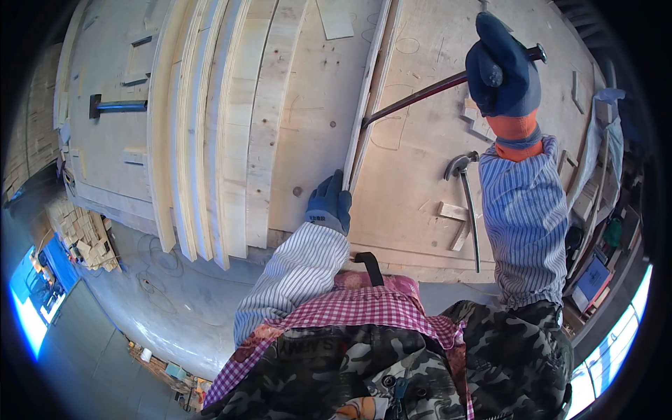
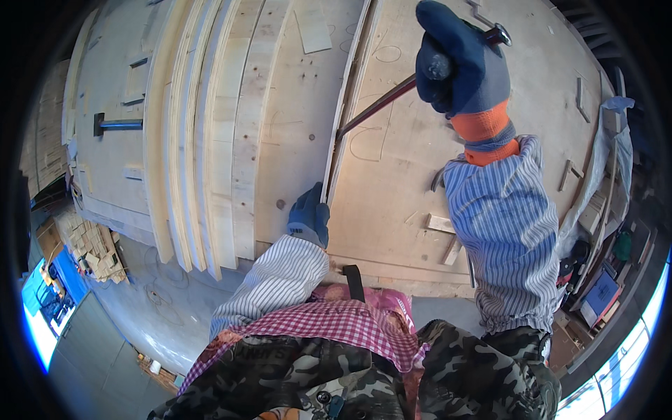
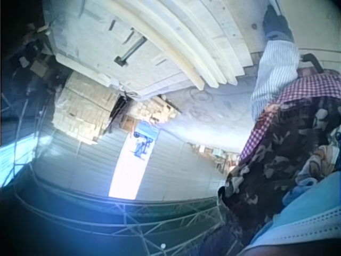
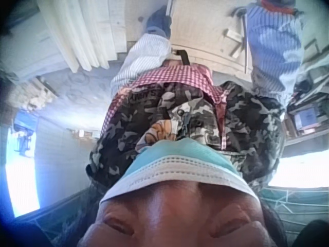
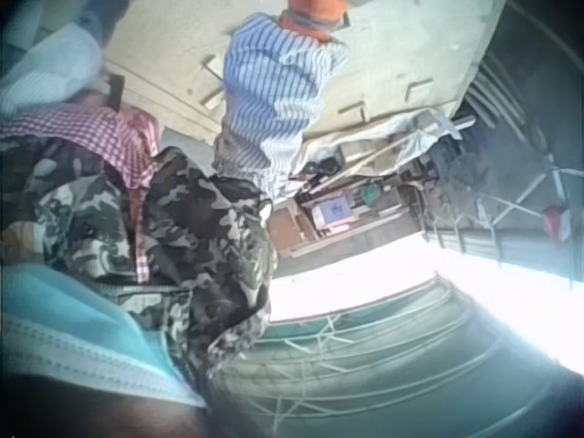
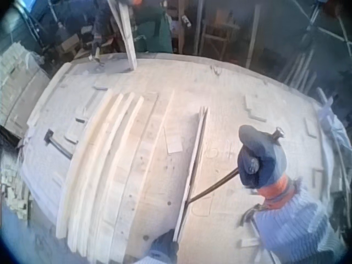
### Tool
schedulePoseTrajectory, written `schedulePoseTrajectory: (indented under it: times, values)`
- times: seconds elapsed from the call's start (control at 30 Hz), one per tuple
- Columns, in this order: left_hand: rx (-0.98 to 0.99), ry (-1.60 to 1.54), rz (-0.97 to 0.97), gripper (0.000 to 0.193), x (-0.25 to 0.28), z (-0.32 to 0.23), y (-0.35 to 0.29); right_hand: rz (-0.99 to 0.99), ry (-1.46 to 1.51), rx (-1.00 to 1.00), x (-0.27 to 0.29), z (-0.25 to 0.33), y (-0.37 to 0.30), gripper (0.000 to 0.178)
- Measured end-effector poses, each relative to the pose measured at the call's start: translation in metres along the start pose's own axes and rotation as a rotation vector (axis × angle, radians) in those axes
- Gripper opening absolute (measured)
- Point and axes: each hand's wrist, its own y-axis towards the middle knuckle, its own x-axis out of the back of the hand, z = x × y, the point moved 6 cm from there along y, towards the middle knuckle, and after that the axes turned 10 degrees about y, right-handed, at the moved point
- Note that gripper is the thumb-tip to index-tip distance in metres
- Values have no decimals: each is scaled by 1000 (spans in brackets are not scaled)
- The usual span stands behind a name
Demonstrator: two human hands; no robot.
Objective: The person uses a hammer and a curved metal tool to bend and shape thin wooden strips on a workbench. They repeatedly position the strips, apply pressure with the tool, and tap with the hammer to form a curve, then place the shaped pieces aside.
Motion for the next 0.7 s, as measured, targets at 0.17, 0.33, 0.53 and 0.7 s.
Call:
schedulePoseTrajectory:
  times: [0.17,0.33,0.53,0.7]
  values:
    - [-23,-1,-1,44,5,-1,-1,-81,326,-71,45,-27,-6,39]
    - [-35,-17,-72,46,-2,-3,-5,-529,583,-314,95,-60,-37,38]
    - [-42,74,-108,47,-8,-6,-2,-534,517,-400,55,-32,-22,41]
    - [-39,127,-61,47,3,1,1,-176,-94,-416,-71,5,17,42]
